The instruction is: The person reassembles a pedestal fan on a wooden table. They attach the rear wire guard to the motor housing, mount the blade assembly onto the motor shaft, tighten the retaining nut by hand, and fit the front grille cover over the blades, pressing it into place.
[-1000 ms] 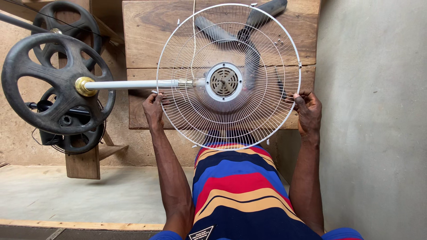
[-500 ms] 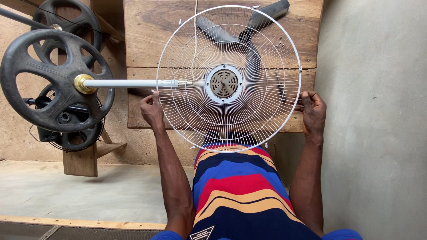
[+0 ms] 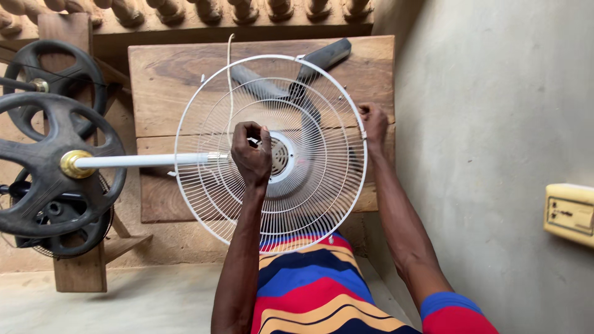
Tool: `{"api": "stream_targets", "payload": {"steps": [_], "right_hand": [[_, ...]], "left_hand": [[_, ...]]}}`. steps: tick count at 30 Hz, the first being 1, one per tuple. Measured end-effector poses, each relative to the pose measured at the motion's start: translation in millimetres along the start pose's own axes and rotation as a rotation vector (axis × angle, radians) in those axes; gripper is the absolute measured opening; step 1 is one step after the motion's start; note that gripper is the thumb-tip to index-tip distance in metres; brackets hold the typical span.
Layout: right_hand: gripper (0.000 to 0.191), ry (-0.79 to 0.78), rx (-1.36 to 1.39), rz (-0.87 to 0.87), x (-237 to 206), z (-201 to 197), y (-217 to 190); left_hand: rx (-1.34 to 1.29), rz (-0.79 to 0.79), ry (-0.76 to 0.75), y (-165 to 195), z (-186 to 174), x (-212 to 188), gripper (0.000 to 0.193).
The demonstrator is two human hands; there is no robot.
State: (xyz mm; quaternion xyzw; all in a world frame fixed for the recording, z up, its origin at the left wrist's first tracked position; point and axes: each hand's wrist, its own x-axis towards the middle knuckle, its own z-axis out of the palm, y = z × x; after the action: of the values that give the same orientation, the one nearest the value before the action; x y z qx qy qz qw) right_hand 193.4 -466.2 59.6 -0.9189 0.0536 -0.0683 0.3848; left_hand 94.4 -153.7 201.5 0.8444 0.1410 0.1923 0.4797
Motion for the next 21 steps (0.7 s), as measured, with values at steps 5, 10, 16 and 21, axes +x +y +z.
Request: {"api": "stream_targets", "payload": {"steps": [5,10,16,21], "right_hand": [[0.032,0.026,-0.468,-0.385,67,34,-25],[0.032,-0.092,-0.331,-0.387,64,58,-22],[0.008,-0.047,-0.358,-0.402,68,67,1],[0.01,0.047,0.084,-0.041,88,54,13]], "left_hand": [[-0.006,-0.038,-0.016,11,55,10,0.017],[0.017,-0.055,-0.01,-17,73,29,0.018],[-0.038,-0.178,0.09,-39,58,32,0.021],[-0.052,-0.191,0.134,-43,35,27,0.021]]}}
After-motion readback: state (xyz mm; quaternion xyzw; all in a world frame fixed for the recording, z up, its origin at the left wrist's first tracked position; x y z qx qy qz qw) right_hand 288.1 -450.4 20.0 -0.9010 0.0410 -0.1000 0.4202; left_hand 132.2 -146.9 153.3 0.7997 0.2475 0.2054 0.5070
